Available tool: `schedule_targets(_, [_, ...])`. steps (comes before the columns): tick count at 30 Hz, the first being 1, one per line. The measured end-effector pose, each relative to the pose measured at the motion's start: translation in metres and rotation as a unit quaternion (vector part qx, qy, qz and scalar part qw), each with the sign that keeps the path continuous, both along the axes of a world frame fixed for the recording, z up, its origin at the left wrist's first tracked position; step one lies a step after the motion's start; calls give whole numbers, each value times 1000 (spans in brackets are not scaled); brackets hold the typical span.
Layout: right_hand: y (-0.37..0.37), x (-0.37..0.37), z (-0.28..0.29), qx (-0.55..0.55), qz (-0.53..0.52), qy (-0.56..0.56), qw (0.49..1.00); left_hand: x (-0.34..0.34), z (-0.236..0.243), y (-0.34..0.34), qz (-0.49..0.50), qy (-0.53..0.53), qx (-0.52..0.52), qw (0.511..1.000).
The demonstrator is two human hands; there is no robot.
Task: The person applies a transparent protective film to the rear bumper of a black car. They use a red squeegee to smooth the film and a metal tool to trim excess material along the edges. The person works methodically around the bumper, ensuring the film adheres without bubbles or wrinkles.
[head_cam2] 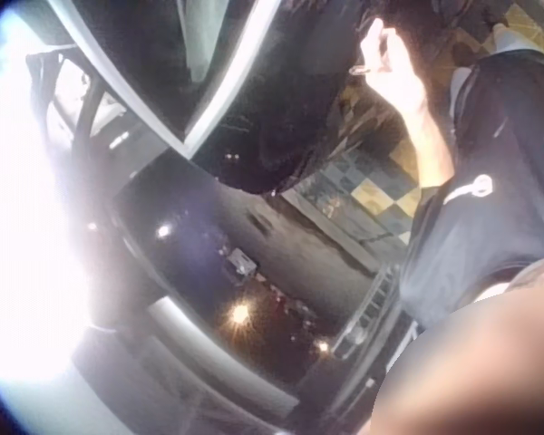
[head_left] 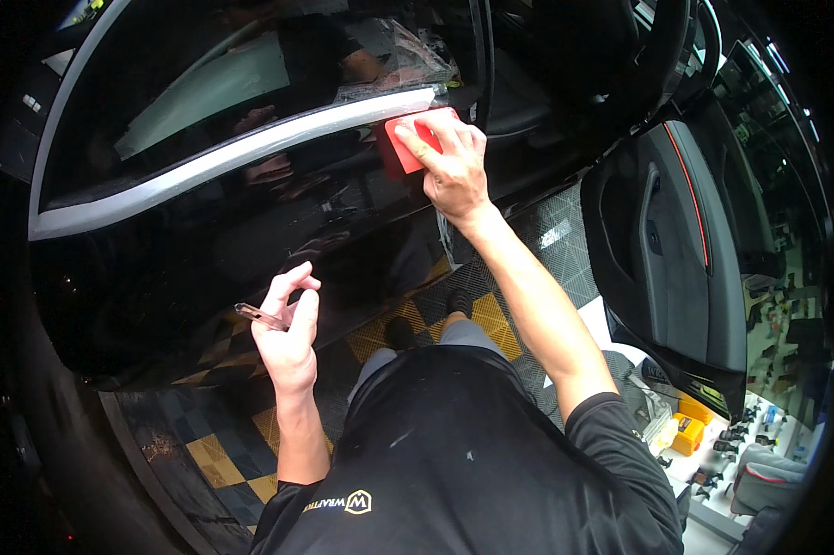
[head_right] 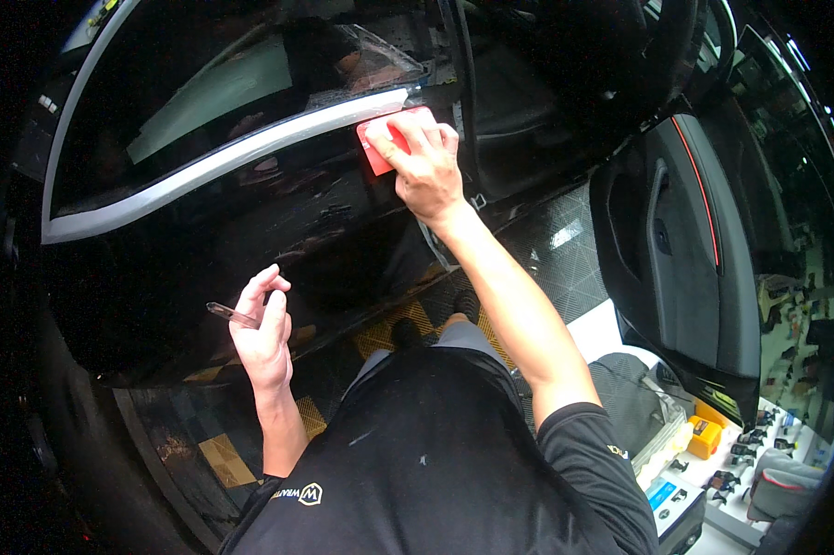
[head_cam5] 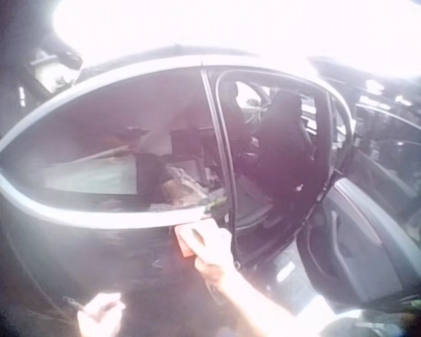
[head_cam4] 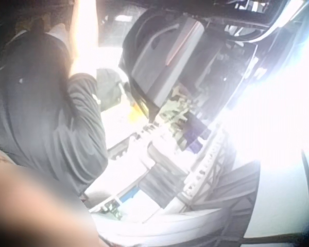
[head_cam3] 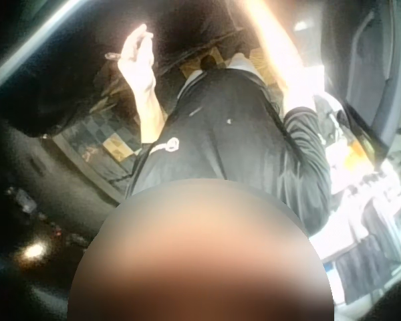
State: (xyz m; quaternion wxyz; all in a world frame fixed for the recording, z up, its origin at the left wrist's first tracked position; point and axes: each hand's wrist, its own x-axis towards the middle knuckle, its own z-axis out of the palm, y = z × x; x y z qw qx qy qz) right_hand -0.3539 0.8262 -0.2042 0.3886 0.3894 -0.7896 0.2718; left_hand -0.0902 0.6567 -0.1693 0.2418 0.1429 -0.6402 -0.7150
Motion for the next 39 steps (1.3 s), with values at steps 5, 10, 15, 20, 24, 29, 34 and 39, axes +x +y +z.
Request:
schedule_targets(5, [8, -3, 5, 0, -33, -2, 999, 0, 3, 4, -30, 12, -19, 999])
schedule_targets(10, [0, 49, 13, 11, -45, -26, 999, 6, 5, 10, -49, 9, 27, 998])
schedule_targets(15, [-13, 37, 7, 41, -40, -22, 998, 11, 3, 14, -72, -23, 21, 997])
schedule_targets(20, [-7, -4, -6, 17, -51, 16, 998, 21, 5, 15, -57, -22, 1, 998])
schedule_targets(24, [-2, 2, 8, -12, -149, -21, 989, 36, 8, 23, -57, -21, 3, 998])
schedule_targets(29, [29, 62, 24, -55, -141, -106, 983, 51, 3, 37, -60, -24, -14, 998])
schedule_targets(34, [94, 180, 27, -145, 68, -304, 939, 51, -4, 66, -85, -66, -7, 994])
schedule_targets(39, [186, 268, 61, -191, 173, -463, 848, 47, 10, 127, -284, -59, 36, 956])
